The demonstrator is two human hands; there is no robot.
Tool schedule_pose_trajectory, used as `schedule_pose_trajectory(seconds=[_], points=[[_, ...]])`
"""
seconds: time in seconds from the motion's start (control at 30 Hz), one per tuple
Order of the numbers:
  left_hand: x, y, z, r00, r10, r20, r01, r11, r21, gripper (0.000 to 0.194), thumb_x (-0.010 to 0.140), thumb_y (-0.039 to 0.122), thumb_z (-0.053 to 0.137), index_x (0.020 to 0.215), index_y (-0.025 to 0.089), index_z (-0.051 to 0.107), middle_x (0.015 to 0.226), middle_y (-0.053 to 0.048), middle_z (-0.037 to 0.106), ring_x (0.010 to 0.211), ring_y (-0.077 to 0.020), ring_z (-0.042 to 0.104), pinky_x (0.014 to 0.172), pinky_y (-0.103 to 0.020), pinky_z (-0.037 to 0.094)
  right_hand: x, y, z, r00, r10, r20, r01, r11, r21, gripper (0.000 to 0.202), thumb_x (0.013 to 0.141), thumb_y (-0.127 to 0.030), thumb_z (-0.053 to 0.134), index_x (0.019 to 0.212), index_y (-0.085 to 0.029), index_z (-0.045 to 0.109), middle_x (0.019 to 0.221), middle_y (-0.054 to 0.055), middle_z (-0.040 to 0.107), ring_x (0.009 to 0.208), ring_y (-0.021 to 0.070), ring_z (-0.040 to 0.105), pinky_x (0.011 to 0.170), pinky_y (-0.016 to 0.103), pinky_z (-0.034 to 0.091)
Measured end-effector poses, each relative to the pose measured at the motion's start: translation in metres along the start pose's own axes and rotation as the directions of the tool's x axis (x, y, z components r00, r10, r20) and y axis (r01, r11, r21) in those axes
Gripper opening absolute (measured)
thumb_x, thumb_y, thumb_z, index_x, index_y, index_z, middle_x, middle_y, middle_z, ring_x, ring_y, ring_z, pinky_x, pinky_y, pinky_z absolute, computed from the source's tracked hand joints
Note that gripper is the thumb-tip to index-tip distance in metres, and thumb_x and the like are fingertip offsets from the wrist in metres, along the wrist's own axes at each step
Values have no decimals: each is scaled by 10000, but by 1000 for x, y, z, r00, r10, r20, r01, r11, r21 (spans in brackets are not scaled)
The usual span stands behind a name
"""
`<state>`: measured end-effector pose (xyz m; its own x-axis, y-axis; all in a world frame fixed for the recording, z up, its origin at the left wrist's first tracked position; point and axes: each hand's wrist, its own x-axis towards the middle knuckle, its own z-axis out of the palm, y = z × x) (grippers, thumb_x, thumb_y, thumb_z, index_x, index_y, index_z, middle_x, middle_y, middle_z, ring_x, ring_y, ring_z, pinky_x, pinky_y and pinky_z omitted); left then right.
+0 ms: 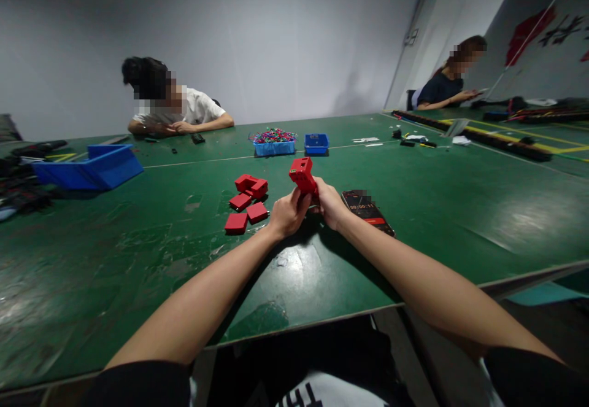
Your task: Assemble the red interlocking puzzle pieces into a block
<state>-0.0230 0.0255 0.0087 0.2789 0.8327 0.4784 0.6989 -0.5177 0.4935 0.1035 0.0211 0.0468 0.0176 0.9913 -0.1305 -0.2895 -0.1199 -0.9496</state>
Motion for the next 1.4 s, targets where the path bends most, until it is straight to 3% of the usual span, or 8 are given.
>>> schedule_pose_trajectory(seconds=[0.13, 0.4, 0.57, 0.73, 0.93, 1.13, 1.4], points=[[0, 0, -1, 998, -32, 54, 30, 999, 40, 373, 1007, 442, 336, 1154, 176, 552, 842, -86, 742, 746, -234, 699, 652, -292, 425, 2, 1, 1, 1000, -5, 7, 5, 1000, 11, 253, 826, -451, 572, 753, -209, 579, 570, -34, 591, 485, 122, 511, 458, 237, 376], [2, 5, -4, 991, -87, 101, 82, 995, 51, 427, 1010, 445, 311, 1162, 163, 593, 861, -78, 747, 748, -222, 699, 667, -286, 435, 8, 9, -3, 1000, -25, 14, 25, 998, 52, 373, 784, -581, 604, 731, -216, 550, 574, -37, 563, 485, 114, 465, 445, 236, 335], [4, 5, -4, 983, -129, 128, 125, 991, 38, 567, 1016, 451, 210, 893, 154, 677, 756, -85, 720, 689, -204, 663, 656, -289, 404, 9, 7, -3, 999, -45, 15, 44, 997, 59, 382, 716, -566, 684, 742, -221, 521, 586, -46, 549, 497, 111, 472, 450, 233, 310], [4, 7, -6, 966, -174, 190, 163, 984, 74, 638, 996, 460, 202, 663, 158, 654, 689, -96, 690, 682, -206, 642, 624, -293, 358, 5, 4, -2, 994, -104, 38, 101, 993, 54, 443, 606, -538, 781, 737, -220, 502, 601, -55, 552, 514, 104, 466, 464, 232, 325], [3, 8, -8, 966, -150, 211, 135, 987, 85, 596, 986, 395, 229, 677, 151, 676, 692, -91, 692, 673, -192, 628, 632, -286, 368, 1, 5, 0, 985, -167, 45, 166, 986, 20, 437, 565, -469, 810, 767, -205, 527, 632, -60, 567, 548, 102, 483, 494, 234, 339], [4, 7, -6, 974, -96, 204, 83, 994, 72, 572, 990, 395, 236, 758, 154, 700, 702, -82, 692, 660, -195, 622, 612, -290, 363, 0, 7, 0, 961, -274, 21, 275, 960, -51, 415, 559, -312, 803, 871, -184, 563, 769, -44, 641, 694, 119, 574, 673, 257, 450], [3, 10, -8, 975, -96, 201, 83, 994, 72, 594, 1006, 441, 240, 776, 149, 703, 738, -91, 714, 669, -203, 650, 608, -289, 395, 0, 9, 0, 932, -362, 17, 361, 923, -136, 390, 609, -293, 781, 913, -186, 561, 813, -26, 657, 732, 139, 599, 739, 286, 479]])
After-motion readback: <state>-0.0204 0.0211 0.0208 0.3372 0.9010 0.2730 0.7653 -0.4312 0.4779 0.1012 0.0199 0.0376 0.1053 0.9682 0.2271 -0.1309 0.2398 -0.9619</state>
